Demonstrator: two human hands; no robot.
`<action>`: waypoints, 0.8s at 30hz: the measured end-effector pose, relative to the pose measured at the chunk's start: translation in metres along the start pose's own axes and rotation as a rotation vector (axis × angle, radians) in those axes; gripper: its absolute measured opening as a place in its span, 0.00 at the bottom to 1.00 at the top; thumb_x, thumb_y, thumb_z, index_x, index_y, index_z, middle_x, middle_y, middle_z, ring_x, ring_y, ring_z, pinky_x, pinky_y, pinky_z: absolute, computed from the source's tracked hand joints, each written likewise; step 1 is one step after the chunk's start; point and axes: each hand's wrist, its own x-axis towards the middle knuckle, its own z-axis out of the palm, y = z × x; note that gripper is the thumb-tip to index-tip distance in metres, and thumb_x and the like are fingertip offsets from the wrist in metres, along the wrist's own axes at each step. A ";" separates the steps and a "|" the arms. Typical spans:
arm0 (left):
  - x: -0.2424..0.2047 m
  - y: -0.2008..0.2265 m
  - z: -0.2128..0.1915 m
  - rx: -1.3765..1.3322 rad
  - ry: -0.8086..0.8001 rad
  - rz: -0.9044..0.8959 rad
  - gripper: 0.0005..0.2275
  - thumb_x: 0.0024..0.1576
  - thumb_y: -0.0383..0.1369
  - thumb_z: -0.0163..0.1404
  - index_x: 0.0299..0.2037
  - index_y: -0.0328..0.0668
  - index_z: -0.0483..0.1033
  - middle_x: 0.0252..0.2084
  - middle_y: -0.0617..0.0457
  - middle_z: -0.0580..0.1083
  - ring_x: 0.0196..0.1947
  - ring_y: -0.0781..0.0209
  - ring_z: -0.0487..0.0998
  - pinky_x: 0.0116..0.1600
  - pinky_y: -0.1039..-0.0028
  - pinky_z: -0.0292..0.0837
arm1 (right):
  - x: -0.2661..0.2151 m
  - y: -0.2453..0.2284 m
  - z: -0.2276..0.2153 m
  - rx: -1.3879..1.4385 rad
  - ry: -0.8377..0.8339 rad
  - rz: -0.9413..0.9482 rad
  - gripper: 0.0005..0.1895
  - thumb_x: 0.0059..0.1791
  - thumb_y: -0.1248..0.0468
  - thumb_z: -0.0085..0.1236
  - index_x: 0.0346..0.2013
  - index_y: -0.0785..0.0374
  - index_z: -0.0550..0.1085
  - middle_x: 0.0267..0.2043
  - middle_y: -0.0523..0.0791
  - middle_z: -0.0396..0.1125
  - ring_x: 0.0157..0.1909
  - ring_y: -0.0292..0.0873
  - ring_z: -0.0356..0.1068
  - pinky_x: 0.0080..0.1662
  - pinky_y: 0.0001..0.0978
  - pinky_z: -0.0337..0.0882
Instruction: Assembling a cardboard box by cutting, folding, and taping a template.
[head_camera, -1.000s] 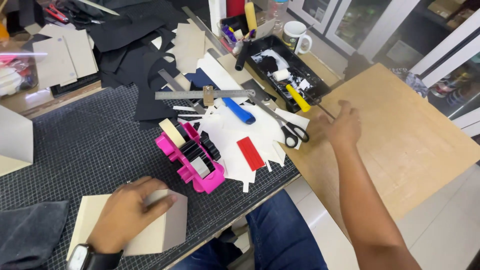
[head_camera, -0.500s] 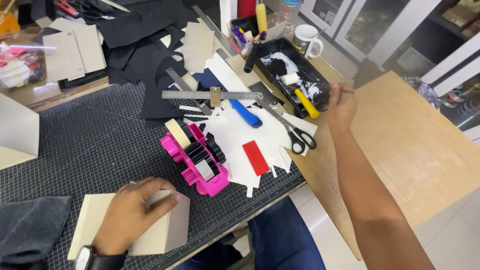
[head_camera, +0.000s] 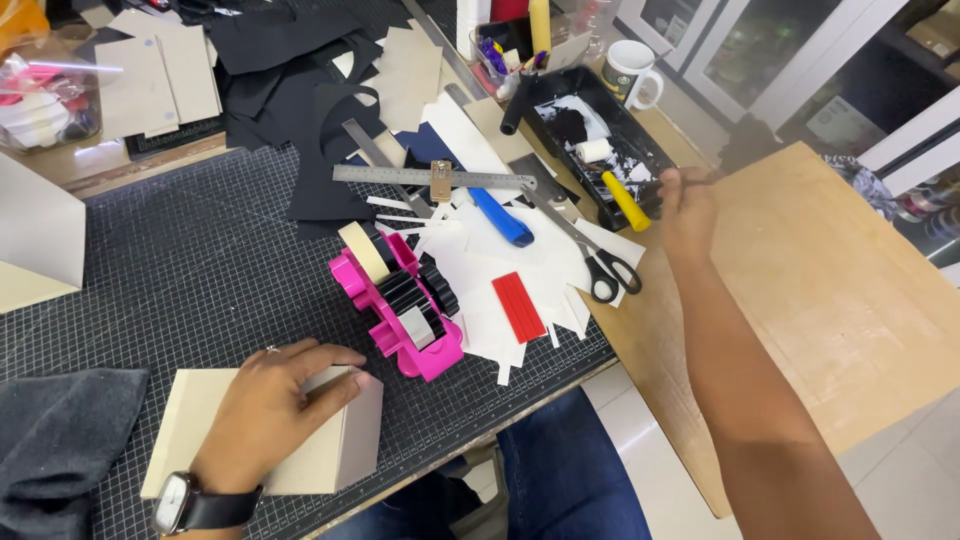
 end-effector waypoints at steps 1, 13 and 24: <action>0.001 0.000 0.000 0.000 0.001 0.000 0.13 0.55 0.51 0.52 0.43 0.65 0.85 0.44 0.72 0.85 0.42 0.66 0.86 0.54 0.65 0.69 | 0.000 -0.001 0.002 0.000 0.000 -0.001 0.25 0.63 0.46 0.38 0.42 0.62 0.74 0.35 0.46 0.73 0.38 0.46 0.73 0.41 0.41 0.69; 0.008 0.008 -0.006 -0.072 -0.025 0.073 0.11 0.55 0.47 0.54 0.40 0.59 0.83 0.42 0.64 0.84 0.42 0.61 0.84 0.47 0.68 0.72 | 0.017 0.069 0.025 -0.241 0.102 -0.160 0.31 0.67 0.50 0.36 0.36 0.63 0.83 0.29 0.50 0.75 0.34 0.55 0.76 0.38 0.48 0.69; 0.017 -0.001 0.010 0.012 0.016 0.092 0.14 0.60 0.53 0.47 0.39 0.59 0.79 0.40 0.60 0.81 0.42 0.55 0.80 0.39 0.59 0.69 | -0.172 -0.198 -0.022 0.564 0.156 0.017 0.23 0.68 0.65 0.37 0.27 0.60 0.59 0.26 0.49 0.62 0.31 0.40 0.64 0.41 0.32 0.63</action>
